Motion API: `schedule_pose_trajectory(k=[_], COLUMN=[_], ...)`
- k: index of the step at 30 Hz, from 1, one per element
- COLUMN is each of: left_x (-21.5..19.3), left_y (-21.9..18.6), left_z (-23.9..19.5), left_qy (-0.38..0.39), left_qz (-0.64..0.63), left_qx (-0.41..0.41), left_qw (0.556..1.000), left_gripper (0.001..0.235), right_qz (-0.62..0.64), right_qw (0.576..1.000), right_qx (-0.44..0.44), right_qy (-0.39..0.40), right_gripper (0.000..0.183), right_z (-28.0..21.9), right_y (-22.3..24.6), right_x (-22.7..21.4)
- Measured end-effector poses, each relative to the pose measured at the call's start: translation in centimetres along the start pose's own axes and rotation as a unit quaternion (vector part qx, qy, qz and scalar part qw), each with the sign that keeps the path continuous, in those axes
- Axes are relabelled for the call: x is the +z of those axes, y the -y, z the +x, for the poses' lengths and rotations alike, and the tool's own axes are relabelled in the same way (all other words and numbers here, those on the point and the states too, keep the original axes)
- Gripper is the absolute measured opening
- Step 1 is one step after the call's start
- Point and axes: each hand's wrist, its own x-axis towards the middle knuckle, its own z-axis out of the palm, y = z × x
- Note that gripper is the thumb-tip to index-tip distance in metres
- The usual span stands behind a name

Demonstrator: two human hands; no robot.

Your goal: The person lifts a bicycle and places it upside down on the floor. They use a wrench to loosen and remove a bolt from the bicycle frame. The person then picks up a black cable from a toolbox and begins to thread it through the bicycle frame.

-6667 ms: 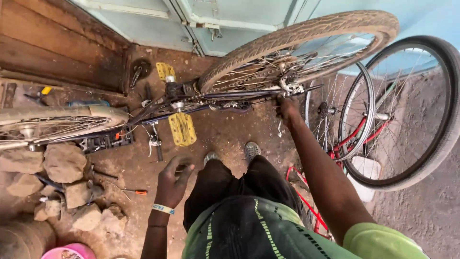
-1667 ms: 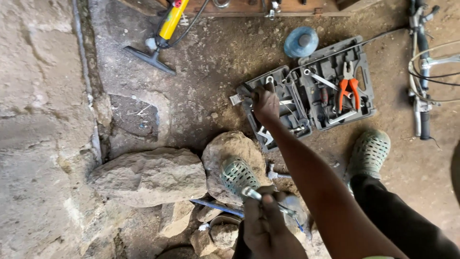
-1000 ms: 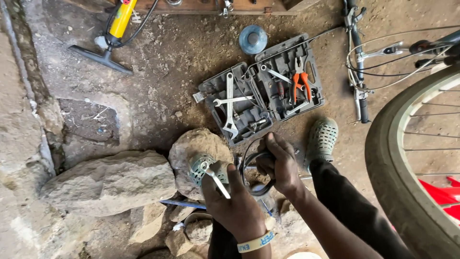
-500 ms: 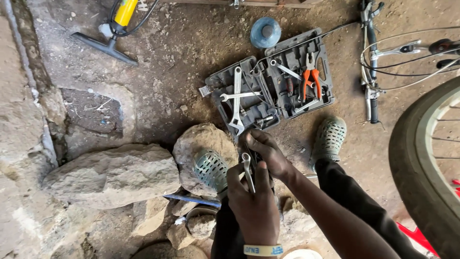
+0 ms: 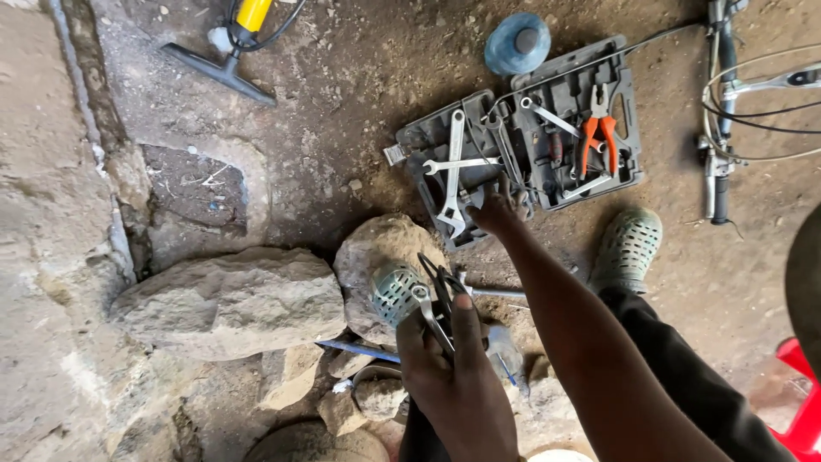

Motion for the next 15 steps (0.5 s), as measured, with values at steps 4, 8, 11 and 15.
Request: schedule_pose_trajectory(k=[4,8,11,15], left_x=[0.0,0.0,0.3,0.5], left_y=[0.0,1.3,0.7,1.7], left_z=[-0.2,-0.2,-0.2,-0.3], left_qy=[-0.006,-0.007,-0.005,-0.001], left_qz=[0.030,0.026,0.036,0.022], left_qx=[0.005,0.037,0.013,0.064], left_qw=[1.000,0.999,0.999,0.998], left_gripper=[0.022,0.029,0.025,0.020], right_qz=[0.026,-0.006,0.095,0.115], right_qw=[0.998,0.999,0.995,0.993], right_qx=[0.024,0.001,-0.041,-0.029], right_qy=[0.053,0.042,0.014,0.027], right_gripper=[0.094,0.096,0.099,0.100], right_z=[0.6,0.0,0.2,1.0], right_y=[-0.1,-0.9,-1.3,-0.8], right_x=[-0.3,-0.9,-1.0,-1.4])
